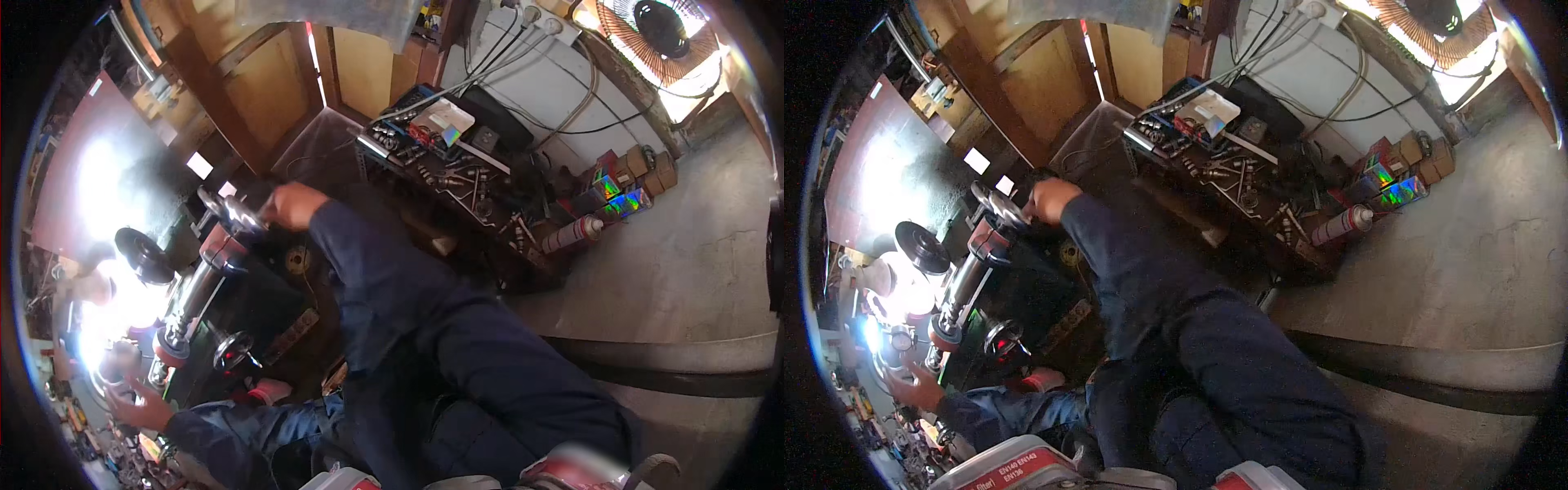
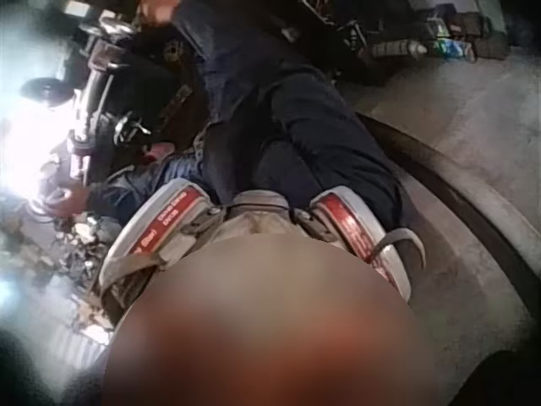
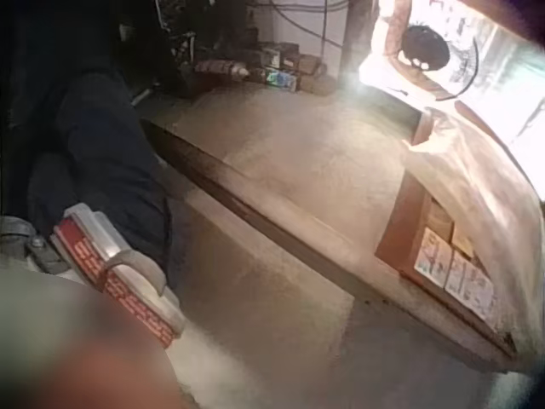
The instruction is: Machining a metal shaft on a lathe using a rotary tool and a dial indicator for precision checking.
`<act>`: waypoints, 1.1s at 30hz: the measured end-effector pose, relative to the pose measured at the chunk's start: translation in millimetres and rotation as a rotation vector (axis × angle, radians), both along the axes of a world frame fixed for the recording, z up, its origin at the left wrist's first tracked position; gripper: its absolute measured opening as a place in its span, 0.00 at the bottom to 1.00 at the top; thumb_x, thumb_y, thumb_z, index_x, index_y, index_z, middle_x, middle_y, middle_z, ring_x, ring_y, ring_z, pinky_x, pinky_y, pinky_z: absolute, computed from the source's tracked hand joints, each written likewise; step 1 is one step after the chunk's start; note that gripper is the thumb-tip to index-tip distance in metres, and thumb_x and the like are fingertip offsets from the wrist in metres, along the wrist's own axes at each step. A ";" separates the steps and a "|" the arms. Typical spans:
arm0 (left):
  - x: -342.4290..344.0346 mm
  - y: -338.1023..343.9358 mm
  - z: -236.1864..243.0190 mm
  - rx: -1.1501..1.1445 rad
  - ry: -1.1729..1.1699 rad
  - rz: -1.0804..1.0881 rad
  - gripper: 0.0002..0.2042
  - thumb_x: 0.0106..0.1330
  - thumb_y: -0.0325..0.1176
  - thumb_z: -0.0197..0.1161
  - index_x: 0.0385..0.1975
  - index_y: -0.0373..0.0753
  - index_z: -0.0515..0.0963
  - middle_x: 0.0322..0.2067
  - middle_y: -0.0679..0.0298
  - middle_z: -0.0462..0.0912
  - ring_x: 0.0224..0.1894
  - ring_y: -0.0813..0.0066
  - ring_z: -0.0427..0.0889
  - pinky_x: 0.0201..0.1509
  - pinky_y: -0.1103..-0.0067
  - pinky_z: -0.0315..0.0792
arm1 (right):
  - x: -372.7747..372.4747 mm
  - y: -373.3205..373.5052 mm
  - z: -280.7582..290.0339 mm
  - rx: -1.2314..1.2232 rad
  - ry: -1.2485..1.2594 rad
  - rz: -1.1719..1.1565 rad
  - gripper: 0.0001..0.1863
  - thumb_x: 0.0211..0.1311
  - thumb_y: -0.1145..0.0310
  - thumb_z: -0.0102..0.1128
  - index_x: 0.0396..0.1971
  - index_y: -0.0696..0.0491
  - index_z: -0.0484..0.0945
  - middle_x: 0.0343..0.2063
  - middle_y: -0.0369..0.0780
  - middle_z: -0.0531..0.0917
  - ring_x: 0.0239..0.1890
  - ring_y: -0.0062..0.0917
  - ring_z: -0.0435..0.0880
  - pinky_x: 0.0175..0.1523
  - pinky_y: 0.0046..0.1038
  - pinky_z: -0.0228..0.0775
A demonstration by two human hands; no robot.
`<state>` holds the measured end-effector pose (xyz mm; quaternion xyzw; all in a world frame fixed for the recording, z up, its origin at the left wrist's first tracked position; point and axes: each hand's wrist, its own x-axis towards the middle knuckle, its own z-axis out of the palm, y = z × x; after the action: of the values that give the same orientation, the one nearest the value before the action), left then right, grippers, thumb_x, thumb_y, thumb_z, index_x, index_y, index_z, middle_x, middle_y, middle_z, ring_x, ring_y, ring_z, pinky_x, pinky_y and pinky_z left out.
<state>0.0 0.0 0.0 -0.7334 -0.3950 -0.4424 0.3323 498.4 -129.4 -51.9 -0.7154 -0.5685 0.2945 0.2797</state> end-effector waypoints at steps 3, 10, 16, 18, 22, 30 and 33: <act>-46.7 -25.8 -12.9 0.026 -0.067 0.226 0.20 0.67 0.43 0.66 0.47 0.30 0.80 0.48 0.48 0.82 0.52 0.50 0.80 0.58 0.61 0.72 | 13.3 -54.2 3.1 0.568 0.022 0.075 0.18 0.63 0.65 0.62 0.51 0.53 0.80 0.42 0.50 0.84 0.47 0.44 0.83 0.55 0.38 0.73; -110.6 -136.8 -91.6 -0.958 -0.503 0.320 0.35 0.68 0.47 0.63 0.66 0.28 0.62 0.65 0.39 0.66 0.68 0.49 0.66 0.71 0.66 0.58 | 179.4 -262.1 -116.7 -0.155 -0.806 -1.026 0.12 0.67 0.68 0.53 0.43 0.59 0.79 0.37 0.49 0.82 0.35 0.40 0.83 0.38 0.39 0.76; -83.5 -154.2 -53.9 -0.765 -0.159 0.330 0.19 0.54 0.32 0.70 0.45 0.32 0.80 0.57 0.45 0.75 0.61 0.48 0.74 0.66 0.63 0.66 | 264.7 -360.9 -222.1 -0.193 -1.009 -1.384 0.16 0.67 0.63 0.55 0.45 0.60 0.79 0.40 0.52 0.82 0.41 0.44 0.82 0.47 0.41 0.74; -46.7 -136.1 -50.0 -0.774 -0.563 0.087 0.11 0.60 0.26 0.68 0.42 0.34 0.82 0.44 0.55 0.85 0.42 0.67 0.87 0.44 0.74 0.80 | 277.4 -365.8 -231.6 -0.203 -0.984 -1.491 0.17 0.66 0.62 0.55 0.45 0.60 0.79 0.41 0.53 0.82 0.44 0.45 0.82 0.49 0.42 0.73; 8.3 -79.3 -45.5 -0.787 -0.828 -0.151 0.04 0.63 0.25 0.67 0.36 0.35 0.81 0.29 0.60 0.87 0.22 0.75 0.86 0.25 0.80 0.77 | 277.2 -355.6 -219.7 0.079 -1.012 -1.515 0.20 0.66 0.59 0.56 0.47 0.61 0.78 0.43 0.55 0.82 0.48 0.48 0.81 0.55 0.43 0.72; 26.8 -22.6 -55.0 -0.945 -0.941 -0.327 0.09 0.62 0.28 0.69 0.26 0.36 0.74 0.26 0.62 0.87 0.14 0.83 0.78 0.15 0.82 0.69 | 184.2 -257.5 -87.0 0.380 -0.591 -1.177 0.31 0.70 0.59 0.57 0.62 0.68 0.65 0.60 0.61 0.70 0.64 0.51 0.70 0.68 0.41 0.60; 27.9 -15.0 -59.9 -0.915 -0.970 -0.359 0.11 0.61 0.28 0.70 0.27 0.36 0.72 0.26 0.65 0.87 0.14 0.85 0.75 0.16 0.82 0.67 | 147.1 -219.9 -56.3 0.353 -0.567 -1.067 0.34 0.71 0.57 0.58 0.67 0.65 0.59 0.62 0.56 0.70 0.62 0.48 0.72 0.64 0.41 0.65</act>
<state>27.9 -15.0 -59.9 -0.5731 -0.5184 -0.5575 -0.3034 645.5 -349.3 -108.2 -0.8938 -0.2254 -0.1851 0.3406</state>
